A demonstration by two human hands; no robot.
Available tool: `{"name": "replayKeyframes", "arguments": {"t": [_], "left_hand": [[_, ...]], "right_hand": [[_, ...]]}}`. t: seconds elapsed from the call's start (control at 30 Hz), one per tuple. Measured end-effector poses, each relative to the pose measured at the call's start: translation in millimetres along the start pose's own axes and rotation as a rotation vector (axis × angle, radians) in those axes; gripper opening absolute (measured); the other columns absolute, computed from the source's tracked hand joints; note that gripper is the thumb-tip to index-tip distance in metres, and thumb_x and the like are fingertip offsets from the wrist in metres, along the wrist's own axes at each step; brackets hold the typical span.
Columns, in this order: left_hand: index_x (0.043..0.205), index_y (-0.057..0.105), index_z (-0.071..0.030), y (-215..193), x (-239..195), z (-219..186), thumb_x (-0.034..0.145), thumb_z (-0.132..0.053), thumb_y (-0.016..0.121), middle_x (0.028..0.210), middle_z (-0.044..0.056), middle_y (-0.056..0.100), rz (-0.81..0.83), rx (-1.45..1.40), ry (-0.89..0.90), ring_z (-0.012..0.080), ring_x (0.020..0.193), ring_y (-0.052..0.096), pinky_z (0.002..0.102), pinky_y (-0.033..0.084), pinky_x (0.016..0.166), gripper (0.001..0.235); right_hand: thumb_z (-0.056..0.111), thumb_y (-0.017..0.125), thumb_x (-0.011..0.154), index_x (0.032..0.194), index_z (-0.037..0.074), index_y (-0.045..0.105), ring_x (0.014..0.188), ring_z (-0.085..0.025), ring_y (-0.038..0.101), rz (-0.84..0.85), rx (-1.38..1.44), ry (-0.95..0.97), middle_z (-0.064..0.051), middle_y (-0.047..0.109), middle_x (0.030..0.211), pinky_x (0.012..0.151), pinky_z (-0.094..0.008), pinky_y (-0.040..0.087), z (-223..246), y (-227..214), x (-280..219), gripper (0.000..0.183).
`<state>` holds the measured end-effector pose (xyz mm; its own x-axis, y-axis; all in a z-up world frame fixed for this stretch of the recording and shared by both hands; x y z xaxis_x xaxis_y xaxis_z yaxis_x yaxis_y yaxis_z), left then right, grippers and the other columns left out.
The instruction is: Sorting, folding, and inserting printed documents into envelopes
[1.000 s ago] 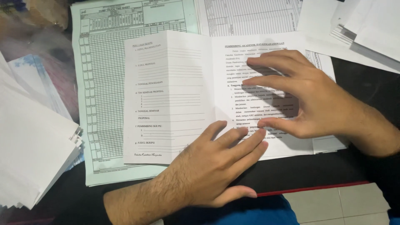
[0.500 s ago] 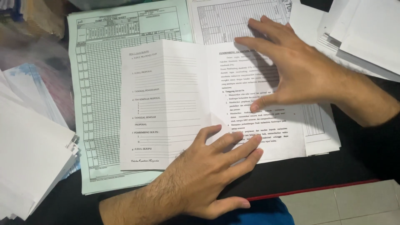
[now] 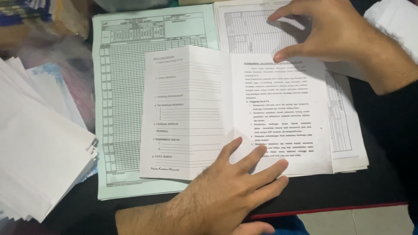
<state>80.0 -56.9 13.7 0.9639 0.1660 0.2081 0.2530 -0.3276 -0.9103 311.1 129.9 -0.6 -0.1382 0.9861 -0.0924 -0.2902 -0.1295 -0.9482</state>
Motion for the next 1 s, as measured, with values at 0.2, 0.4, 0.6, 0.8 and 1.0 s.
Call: {"name": "replayKeyframes", "arguments": {"t": [0.2,0.4,0.6,0.8,1.0], "left_hand": [[0.139,0.059,-0.005,4.7,-4.8,-5.8,0.081,-0.079,0.060,0.145,0.015,0.059,-0.026,0.356,-0.119,0.0241,0.135,0.058,0.049,0.054,0.102,0.094],[0.140,0.062,0.002,10.3,-10.6,-5.2,0.082,-0.083,0.051,0.149,0.018,0.056,-0.059,0.296,-0.125,0.0279,0.139,0.056,0.050,0.051,0.107,0.103],[0.135,0.064,0.003,4.8,-10.8,-0.8,0.083,-0.056,0.070,0.138,0.012,0.059,-0.110,0.166,-0.186,0.0281,0.133,0.057,0.049,0.047,0.108,0.079],[0.134,0.064,0.002,-0.6,-11.7,-0.2,0.086,-0.043,0.070,0.135,0.009,0.063,-0.118,0.193,-0.205,0.0238,0.134,0.059,0.043,0.047,0.110,0.066],[0.143,0.059,0.001,8.1,-15.7,-0.6,0.088,-0.042,0.068,0.148,0.013,0.060,-0.083,0.175,-0.205,0.0269,0.142,0.055,0.044,0.043,0.114,0.070]], "right_hand": [[0.041,0.090,0.073,0.133,0.012,0.074,0.121,-0.028,0.059,-0.089,-0.021,-0.203,-0.010,0.069,0.136,0.099,-0.042,0.039,-1.1,6.5,-6.2,0.068],[0.024,0.080,0.086,0.136,0.005,0.069,0.135,-0.045,0.058,-0.225,-0.242,-0.409,-0.029,0.061,0.152,0.106,-0.075,0.042,52.5,4.5,-44.3,0.055],[0.034,0.059,0.098,0.139,0.017,0.059,0.149,-0.034,0.044,0.019,0.075,-0.868,-0.011,0.049,0.158,0.123,-0.059,0.031,132.1,47.2,-98.0,0.044],[0.041,0.036,0.106,0.155,0.024,0.046,0.157,-0.029,0.027,0.027,-0.071,-0.846,-0.004,0.038,0.166,0.129,-0.051,0.010,127.0,64.8,-96.6,0.053],[0.058,0.035,0.100,0.155,0.030,0.046,0.157,-0.037,0.026,-0.042,-0.150,-0.751,-0.010,0.037,0.167,0.121,-0.063,0.016,123.2,61.1,-87.3,0.063]]}}
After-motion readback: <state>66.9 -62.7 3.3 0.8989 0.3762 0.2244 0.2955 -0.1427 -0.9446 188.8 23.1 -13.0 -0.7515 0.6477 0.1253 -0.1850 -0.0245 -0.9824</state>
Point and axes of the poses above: each hand's wrist, its own x-axis towards the middle knuckle, its own y-axis out of the palm, z = x × y, the point moved 7 cm from there along x, towards the middle knuckle
